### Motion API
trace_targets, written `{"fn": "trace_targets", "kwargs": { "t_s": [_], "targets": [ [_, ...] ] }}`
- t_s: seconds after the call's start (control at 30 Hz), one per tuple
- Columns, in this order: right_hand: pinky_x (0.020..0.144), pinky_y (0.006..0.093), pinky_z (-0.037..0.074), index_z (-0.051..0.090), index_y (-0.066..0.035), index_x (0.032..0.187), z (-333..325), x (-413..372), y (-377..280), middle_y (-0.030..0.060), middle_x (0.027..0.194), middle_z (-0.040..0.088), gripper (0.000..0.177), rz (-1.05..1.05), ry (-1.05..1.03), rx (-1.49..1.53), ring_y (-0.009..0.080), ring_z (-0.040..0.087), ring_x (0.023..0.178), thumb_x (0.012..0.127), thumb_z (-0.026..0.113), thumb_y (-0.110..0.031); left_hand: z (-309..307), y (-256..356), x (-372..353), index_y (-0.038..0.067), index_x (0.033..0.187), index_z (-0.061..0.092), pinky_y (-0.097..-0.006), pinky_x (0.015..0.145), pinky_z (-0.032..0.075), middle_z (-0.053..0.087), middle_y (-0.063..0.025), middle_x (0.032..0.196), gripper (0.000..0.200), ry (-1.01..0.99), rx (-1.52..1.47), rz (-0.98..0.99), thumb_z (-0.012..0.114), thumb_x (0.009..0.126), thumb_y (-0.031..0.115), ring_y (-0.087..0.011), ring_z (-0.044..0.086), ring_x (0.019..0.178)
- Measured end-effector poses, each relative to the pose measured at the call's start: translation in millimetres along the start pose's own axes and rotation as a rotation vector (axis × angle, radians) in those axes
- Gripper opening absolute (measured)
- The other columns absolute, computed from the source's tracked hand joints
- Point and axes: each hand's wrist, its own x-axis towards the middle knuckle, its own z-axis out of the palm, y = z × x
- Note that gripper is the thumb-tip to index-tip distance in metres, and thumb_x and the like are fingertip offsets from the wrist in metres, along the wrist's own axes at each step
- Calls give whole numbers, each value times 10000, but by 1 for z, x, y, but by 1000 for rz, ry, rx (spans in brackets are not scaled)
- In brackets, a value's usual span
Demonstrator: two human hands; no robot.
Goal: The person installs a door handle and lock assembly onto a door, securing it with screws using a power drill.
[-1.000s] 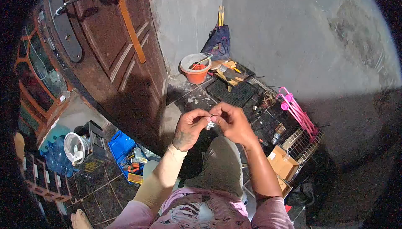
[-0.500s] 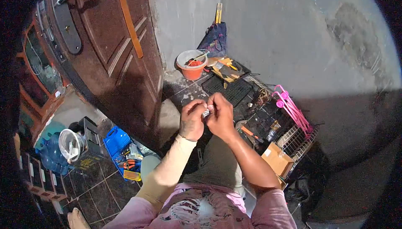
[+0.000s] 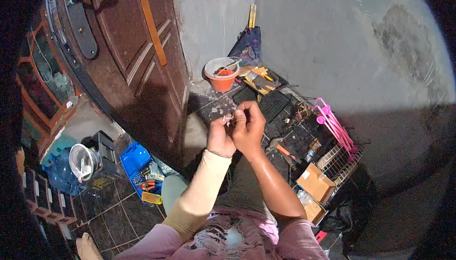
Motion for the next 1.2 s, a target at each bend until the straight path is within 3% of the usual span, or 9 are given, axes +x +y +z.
{"fn": "trace_targets", "kwargs": {
  "t_s": [0.23,0.43,0.57,0.77,0.83,0.93,1.03,1.13,1.2],
  "targets": [
    [627,226,399,533,-29,891,0,-30,44,-9,796,517,51,202,-77,148,65,470,708,937,550,-14,-70,-10,15,-12,1074,594,-375,918,509,654,-121,1030,249,38,-86,-57,430,977,148,-236,635,964],
    [670,228,414,590,-34,920,-16,-37,96,-38,795,559,48,548,-239,221,54,489,716,953,598,-69,-118,8,18,47,950,583,-332,681,462,603,-45,844,139,97,-79,-166,507,973,162,-168,554,735],
    [607,249,438,607,-24,889,-73,-44,181,-10,781,596,33,647,-430,12,75,533,674,916,594,-10,-221,15,35,84,863,542,-288,502,329,361,24,636,142,228,40,-278,567,939,202,-116,362,546],
    [567,318,460,665,12,950,-178,-196,329,42,777,645,153,1025,-595,-283,134,562,630,871,656,-118,-373,-10,44,127,757,535,-307,478,282,436,8,647,238,1006,663,-325,533,948,269,-142,335,518],
    [588,360,485,688,19,908,-203,-287,366,110,740,672,177,1033,-441,-143,182,616,644,843,661,-143,-444,-16,27,117,788,568,-323,481,324,485,-12,676,226,808,657,-377,510,960,251,-159,369,517],
    [571,317,489,645,5,861,-190,-367,395,43,702,617,165,1066,-451,-387,142,599,625,876,679,-157,-519,-27,29,94,881,614,-355,515,421,573,-54,744,245,801,842,-507,456,991,244,-186,482,550],
    [632,390,518,647,11,871,-179,-400,412,111,739,657,240,1144,-465,-431,247,655,676,871,690,-225,-508,-25,29,66,1000,632,-381,597,517,634,-100,824,284,758,1147,-633,415,1015,249,-223,609,654],
    [700,453,523,638,16,923,-159,-361,390,195,832,675,318,590,-675,-735,382,669,784,842,715,-281,-495,-18,18,37,1062,625,-384,650,558,670,-132,916,306,704,1343,-704,415,1025,256,-257,673,750],
    [741,469,521,632,21,991,-147,-334,385,234,902,671,364,634,-607,-851,423,654,858,827,719,-292,-492,-16,13,28,1100,617,-381,672,566,683,-145,972,297,735,1409,-713,431,1020,245,-271,686,796]
  ]
}}
